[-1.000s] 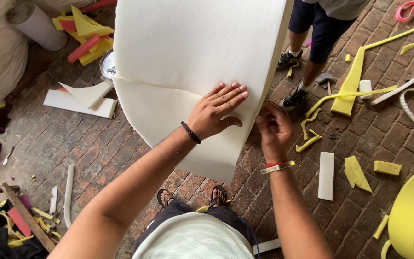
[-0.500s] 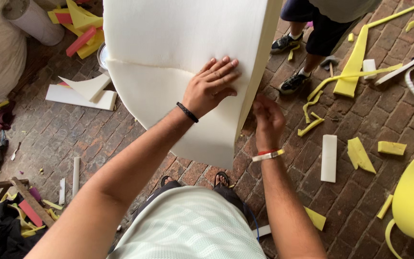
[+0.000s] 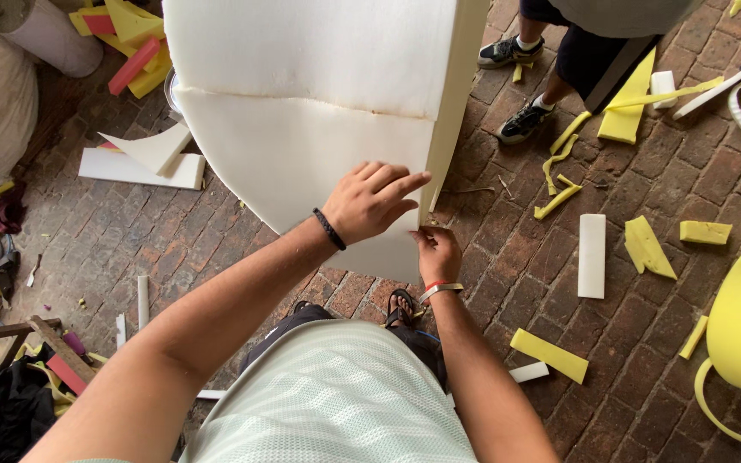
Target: The person sprays adhesive onto a white foam sheet using a handheld spray gun, then places the sheet onto a curved foam piece mounted on a wooden frame. They press the sheets together to bond them and use a straight metal bar to smooth the seam. A second person briefly assists by holding the foam in place.
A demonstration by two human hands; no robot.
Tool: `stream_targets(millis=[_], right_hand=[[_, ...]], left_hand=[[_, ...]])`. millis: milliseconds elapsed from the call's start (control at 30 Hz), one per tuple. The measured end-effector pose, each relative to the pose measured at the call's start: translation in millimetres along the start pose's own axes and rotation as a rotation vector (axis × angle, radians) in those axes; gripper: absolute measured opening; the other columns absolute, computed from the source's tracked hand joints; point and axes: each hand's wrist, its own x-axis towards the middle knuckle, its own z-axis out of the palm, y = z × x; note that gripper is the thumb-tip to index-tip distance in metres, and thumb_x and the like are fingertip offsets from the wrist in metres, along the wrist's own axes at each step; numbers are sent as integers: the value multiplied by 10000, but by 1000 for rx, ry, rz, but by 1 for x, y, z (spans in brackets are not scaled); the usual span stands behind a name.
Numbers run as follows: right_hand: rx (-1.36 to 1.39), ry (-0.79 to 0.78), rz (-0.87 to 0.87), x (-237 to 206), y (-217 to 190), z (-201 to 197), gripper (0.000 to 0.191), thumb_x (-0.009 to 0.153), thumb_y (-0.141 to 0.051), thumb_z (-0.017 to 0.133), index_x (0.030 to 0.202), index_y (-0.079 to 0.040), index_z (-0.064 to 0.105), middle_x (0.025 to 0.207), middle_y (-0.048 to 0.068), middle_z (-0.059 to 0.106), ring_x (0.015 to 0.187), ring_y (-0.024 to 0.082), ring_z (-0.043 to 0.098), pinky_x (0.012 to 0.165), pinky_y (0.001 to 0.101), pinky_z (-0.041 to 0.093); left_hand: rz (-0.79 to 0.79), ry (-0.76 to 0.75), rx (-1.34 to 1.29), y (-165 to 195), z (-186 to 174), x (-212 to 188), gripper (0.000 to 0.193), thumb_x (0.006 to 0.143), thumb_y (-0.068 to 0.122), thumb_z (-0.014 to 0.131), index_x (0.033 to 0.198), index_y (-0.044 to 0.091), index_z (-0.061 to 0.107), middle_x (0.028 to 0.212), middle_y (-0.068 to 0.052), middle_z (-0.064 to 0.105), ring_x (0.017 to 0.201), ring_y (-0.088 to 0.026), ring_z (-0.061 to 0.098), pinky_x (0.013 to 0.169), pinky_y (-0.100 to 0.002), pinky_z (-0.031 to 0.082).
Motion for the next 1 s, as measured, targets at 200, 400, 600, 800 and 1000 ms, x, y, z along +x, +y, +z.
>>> stream_targets(millis=[200,400,600,800,1000], right_hand=[[-159,-149,203,5,-9,-13,378,853,-378,863,776,-32,733,782,107,734,674,216,649,662,380,507],[326,-50,-381,3,-48,-10,207,980,-163,688,805,-53,679,773,48,661,680,143,612,605,278,494],[935,-554,-389,32,-160,58,216,1015,-253,662,1084,-52,696,1058,103,698,940,209,652,863,358,549],[1414,-1141,80,-6,-297,169,702,927,-462,719,1475,-81,502,1525,158,509,1460,321,442,1198,547,432],[1269,-1525,290,-105,-390,317,797,881,-519,737,1507,-100,479,1595,151,455,1511,307,408,1263,497,345]], left_hand=[[-131,-19,-156,-14,-21,-20,195,978,216,694,1163,160,713,936,-34,738,796,-238,719,705,-397,568],[-319,4,-189,-41,-44,-50,132,966,214,693,1084,172,736,895,-28,760,742,-221,737,654,-373,589],[-787,154,-562,-73,-73,-92,246,985,306,654,1176,166,721,978,-26,772,846,-172,741,731,-328,600],[-974,799,-1477,-122,-121,-182,348,1043,379,530,1200,106,678,1088,-18,735,977,-129,699,854,-315,586],[-819,1511,-1445,-175,-169,-324,430,1113,436,539,930,72,677,860,-47,682,791,-129,622,765,-290,535]])
